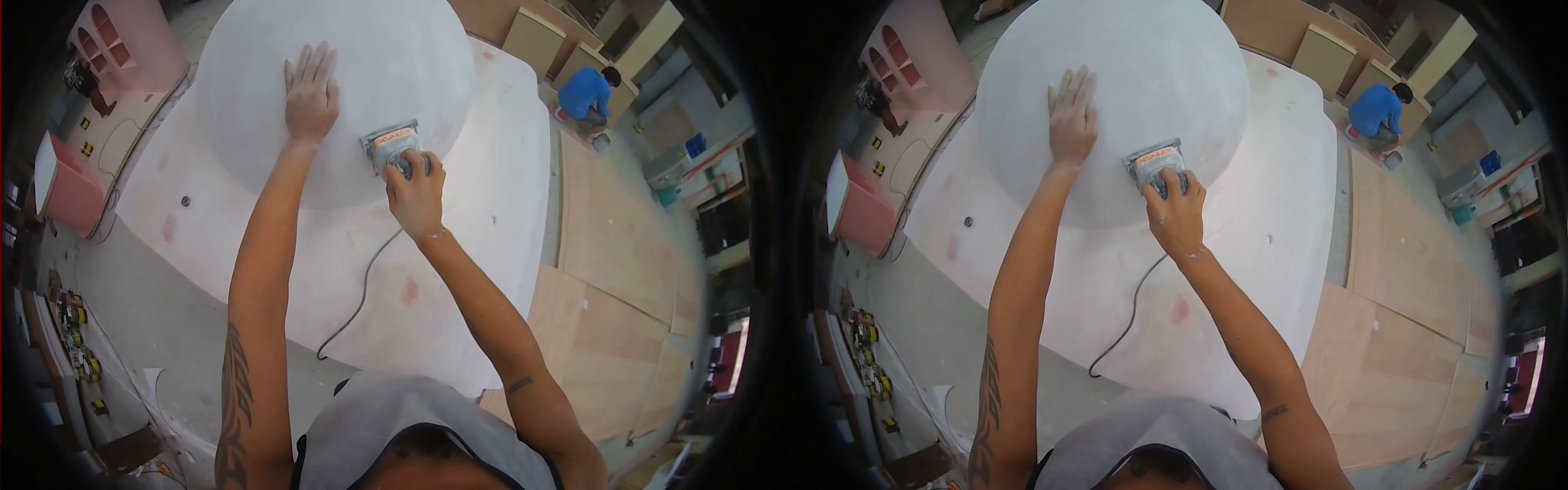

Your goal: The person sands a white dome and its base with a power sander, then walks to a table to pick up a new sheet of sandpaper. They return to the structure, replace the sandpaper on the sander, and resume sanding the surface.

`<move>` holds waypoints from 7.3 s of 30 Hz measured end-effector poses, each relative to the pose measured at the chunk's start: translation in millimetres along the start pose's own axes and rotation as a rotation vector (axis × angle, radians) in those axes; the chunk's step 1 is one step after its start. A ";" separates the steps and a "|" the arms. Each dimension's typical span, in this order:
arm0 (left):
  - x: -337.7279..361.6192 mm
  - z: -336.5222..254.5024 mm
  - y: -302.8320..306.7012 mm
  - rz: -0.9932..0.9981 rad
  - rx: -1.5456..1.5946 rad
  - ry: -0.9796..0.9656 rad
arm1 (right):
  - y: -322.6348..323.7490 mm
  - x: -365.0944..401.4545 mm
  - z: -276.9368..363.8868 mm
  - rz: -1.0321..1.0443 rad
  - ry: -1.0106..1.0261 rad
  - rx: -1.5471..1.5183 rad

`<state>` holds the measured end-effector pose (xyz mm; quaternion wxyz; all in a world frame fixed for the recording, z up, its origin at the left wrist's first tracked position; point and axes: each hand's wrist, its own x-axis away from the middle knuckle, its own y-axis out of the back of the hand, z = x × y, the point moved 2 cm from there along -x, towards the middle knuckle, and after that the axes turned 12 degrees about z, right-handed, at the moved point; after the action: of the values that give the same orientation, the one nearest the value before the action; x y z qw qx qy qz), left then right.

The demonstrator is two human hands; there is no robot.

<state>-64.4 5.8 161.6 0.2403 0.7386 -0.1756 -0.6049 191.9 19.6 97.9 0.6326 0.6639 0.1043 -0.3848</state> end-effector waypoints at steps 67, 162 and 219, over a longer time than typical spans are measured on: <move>768.3 -560.6 333.8 1.317 0.311 1.209 | 52.2 191.7 -122.4 0.788 -0.548 -0.438; 1352.0 -1204.0 955.1 2.394 0.664 -2.118 | 233.2 1322.6 1047.9 -2.919 -1.871 -0.372; 1564.4 -642.0 1233.7 2.301 0.662 0.494 | 854.2 1657.6 1155.0 0.065 -2.042 -1.076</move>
<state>925.2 -1778.5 -306.2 0.4626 0.2729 -0.8216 0.1908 1418.9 -1772.8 -207.1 0.6330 -0.3099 -0.3227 -0.6318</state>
